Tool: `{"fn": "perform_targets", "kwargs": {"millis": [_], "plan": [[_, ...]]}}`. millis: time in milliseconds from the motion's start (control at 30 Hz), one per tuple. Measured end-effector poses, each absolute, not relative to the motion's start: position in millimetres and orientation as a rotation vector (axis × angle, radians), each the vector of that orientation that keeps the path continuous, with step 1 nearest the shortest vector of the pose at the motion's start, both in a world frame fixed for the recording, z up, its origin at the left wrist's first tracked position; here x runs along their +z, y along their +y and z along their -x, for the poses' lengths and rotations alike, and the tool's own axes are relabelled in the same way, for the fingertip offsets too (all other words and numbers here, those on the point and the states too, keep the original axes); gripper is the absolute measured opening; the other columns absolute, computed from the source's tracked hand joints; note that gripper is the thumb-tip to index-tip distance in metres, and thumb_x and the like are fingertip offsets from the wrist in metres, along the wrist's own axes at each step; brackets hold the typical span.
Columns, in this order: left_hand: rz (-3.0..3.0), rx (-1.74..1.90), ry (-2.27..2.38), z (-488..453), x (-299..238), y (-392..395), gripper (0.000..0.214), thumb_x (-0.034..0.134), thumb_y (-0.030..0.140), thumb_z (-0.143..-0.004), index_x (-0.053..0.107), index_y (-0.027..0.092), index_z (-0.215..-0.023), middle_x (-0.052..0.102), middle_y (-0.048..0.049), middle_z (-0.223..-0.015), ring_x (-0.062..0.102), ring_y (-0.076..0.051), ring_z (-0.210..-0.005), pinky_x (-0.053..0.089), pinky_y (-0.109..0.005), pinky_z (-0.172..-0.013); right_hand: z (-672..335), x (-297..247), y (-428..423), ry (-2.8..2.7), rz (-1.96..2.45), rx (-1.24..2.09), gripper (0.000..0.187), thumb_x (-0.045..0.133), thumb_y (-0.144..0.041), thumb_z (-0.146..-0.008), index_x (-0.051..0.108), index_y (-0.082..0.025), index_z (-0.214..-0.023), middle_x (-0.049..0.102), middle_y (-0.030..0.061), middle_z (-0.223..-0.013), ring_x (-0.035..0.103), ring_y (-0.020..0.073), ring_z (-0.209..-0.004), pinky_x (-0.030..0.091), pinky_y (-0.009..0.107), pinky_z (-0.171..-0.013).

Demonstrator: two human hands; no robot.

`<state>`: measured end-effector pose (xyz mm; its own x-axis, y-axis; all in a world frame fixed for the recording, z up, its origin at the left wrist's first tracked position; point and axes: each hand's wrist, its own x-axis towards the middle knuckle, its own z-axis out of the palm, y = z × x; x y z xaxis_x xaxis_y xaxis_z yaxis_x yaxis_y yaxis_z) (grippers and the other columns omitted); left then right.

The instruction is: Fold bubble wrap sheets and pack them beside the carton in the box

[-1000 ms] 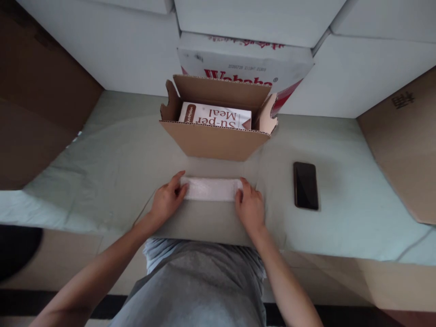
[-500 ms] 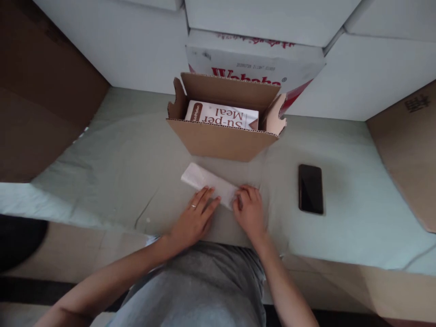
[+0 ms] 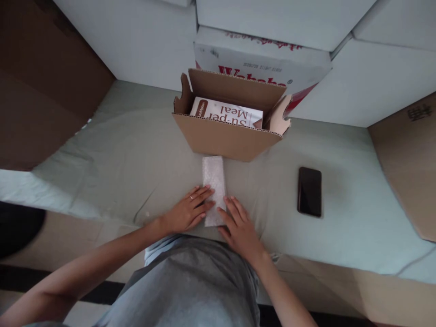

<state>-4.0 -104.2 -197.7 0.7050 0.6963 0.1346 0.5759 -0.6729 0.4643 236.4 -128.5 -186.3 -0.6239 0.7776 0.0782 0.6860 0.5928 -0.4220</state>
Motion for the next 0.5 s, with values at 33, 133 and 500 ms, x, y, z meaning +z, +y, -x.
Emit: {"fn": "perform_targets", "kwargs": {"millis": [33,133,500], "plan": [[-2.518,0.419,0.989,3.9,-197.0,-103.9,0.040,0.045,0.021,-0.089,0.049,0.013,-0.127,0.036,-0.0187,-0.146,0.020,-0.030,-0.142,0.023,-0.054,-0.113,-235.1,-188.5,-126.1,-2.578,1.177,0.514,0.048,0.054,-0.020,-0.085,0.045,-0.021,-0.132,0.035,0.0130,-0.148,0.023,0.0281,-0.141,0.039,0.054,-0.105],[-2.498,0.368,0.962,3.3,-192.9,-104.5,0.059,0.054,0.020,-0.079,0.040,0.011,-0.136,0.028,-0.0196,-0.150,0.015,-0.031,-0.143,0.017,-0.055,-0.115,-232.5,-192.7,-119.7,-2.577,1.080,0.518,0.039,0.050,-0.014,-0.085,0.053,-0.020,-0.123,0.047,0.0118,-0.140,0.033,0.0269,-0.136,0.041,0.053,-0.103],[-2.499,0.487,1.069,-8.1,-195.1,-103.8,0.035,0.048,0.025,-0.088,0.056,0.012,-0.120,0.046,-0.0180,-0.140,0.033,-0.031,-0.137,0.025,-0.054,-0.112,-232.0,-183.6,-119.0,-2.450,0.995,0.558,0.064,0.063,-0.043,-0.080,0.040,-0.018,-0.134,0.052,0.0161,-0.133,0.043,0.0290,-0.129,0.041,0.055,-0.102]]}}
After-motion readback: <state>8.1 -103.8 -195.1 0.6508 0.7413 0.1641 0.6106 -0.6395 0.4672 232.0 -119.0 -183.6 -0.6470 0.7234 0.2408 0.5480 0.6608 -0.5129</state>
